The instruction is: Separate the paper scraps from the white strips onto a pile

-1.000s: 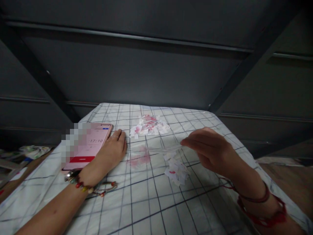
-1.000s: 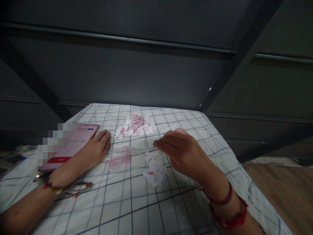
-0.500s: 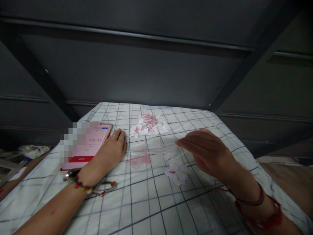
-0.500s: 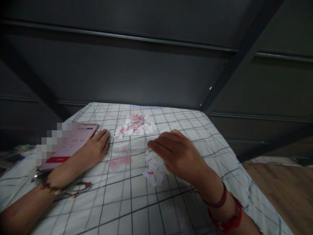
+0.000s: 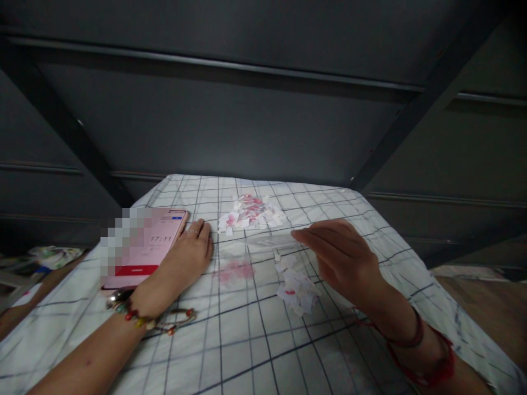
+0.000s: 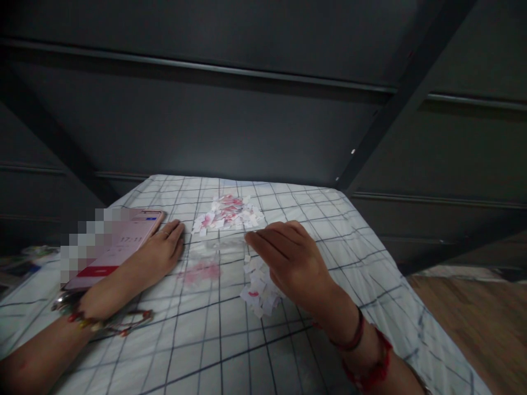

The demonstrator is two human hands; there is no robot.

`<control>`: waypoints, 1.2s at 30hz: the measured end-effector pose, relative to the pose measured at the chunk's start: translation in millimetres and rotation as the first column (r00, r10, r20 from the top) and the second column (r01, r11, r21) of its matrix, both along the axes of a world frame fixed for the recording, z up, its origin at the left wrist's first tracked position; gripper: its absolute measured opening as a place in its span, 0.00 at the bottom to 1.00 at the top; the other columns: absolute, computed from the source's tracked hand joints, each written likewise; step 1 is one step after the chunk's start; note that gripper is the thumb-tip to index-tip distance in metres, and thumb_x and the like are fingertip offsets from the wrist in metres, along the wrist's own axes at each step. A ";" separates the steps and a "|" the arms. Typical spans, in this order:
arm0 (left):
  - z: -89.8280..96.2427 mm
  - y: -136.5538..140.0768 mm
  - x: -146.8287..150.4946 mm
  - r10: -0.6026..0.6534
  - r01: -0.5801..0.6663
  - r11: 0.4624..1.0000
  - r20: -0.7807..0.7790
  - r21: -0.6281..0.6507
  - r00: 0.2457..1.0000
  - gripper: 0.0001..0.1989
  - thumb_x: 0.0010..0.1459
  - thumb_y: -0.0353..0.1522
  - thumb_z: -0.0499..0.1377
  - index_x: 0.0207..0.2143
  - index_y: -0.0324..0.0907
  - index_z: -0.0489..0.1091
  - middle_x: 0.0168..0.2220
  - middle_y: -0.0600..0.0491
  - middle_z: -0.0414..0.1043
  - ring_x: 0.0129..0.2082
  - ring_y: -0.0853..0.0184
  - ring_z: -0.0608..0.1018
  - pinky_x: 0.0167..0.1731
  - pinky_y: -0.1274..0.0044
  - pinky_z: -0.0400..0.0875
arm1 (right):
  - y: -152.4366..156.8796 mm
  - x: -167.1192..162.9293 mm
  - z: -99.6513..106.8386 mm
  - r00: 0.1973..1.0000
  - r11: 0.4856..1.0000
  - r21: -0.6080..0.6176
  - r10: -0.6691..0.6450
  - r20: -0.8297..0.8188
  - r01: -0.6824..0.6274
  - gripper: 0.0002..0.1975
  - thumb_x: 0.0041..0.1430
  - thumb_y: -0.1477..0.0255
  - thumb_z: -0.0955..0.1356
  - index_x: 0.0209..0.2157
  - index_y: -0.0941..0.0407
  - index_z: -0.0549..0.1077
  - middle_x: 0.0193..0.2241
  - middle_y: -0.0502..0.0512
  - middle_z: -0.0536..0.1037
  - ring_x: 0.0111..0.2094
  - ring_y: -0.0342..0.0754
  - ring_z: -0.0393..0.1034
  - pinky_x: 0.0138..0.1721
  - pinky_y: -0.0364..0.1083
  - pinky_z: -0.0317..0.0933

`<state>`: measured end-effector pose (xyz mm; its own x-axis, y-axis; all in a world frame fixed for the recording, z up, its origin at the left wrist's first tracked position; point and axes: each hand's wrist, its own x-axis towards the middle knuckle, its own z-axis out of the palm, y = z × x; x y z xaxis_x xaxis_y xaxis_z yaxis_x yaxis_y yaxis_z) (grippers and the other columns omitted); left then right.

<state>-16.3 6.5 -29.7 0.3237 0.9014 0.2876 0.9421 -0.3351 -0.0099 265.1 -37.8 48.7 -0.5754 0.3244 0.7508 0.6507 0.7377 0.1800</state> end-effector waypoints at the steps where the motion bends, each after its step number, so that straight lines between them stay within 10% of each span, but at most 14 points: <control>1: 0.9 -0.3 0.5 0.006 -0.006 1.000 -0.008 -0.005 1.000 0.23 0.60 0.30 0.41 0.53 0.26 0.62 0.53 0.33 0.65 0.57 0.52 0.65 0.59 0.57 0.57 | 1.5 1.2 -1.8 1.000 0.999 0.021 -0.027 -0.013 0.028 0.18 0.54 0.88 0.59 0.41 0.57 0.70 0.30 0.52 0.78 0.34 0.45 0.69 0.36 0.45 0.61; 12: 1.7 -0.6 0.1 0.030 -0.031 0.999 -0.041 -0.022 0.999 0.23 0.62 0.30 0.40 0.54 0.24 0.61 0.54 0.32 0.65 0.58 0.52 0.65 0.57 0.60 0.61 | 22.7 19.1 -10.6 0.937 0.937 -0.054 -0.341 0.074 0.345 0.19 0.51 0.87 0.58 0.37 0.57 0.73 0.27 0.52 0.77 0.30 0.48 0.65 0.32 0.48 0.53; 36: -2.7 1.5 -1.6 0.030 -0.030 1.000 -0.017 -0.001 0.999 0.24 0.61 0.31 0.40 0.52 0.25 0.62 0.55 0.31 0.63 0.57 0.51 0.66 0.56 0.60 0.61 | 29.6 42.5 -9.5 0.891 0.888 -0.080 -0.455 0.009 0.454 0.19 0.52 0.86 0.58 0.38 0.57 0.75 0.31 0.55 0.79 0.35 0.50 0.68 0.36 0.49 0.55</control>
<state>-17.9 8.1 -32.4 0.3014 0.9111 0.2812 0.9514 -0.3070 -0.0252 307.6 -8.2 39.3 -0.3438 0.6060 0.7174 0.9194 0.3725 0.1260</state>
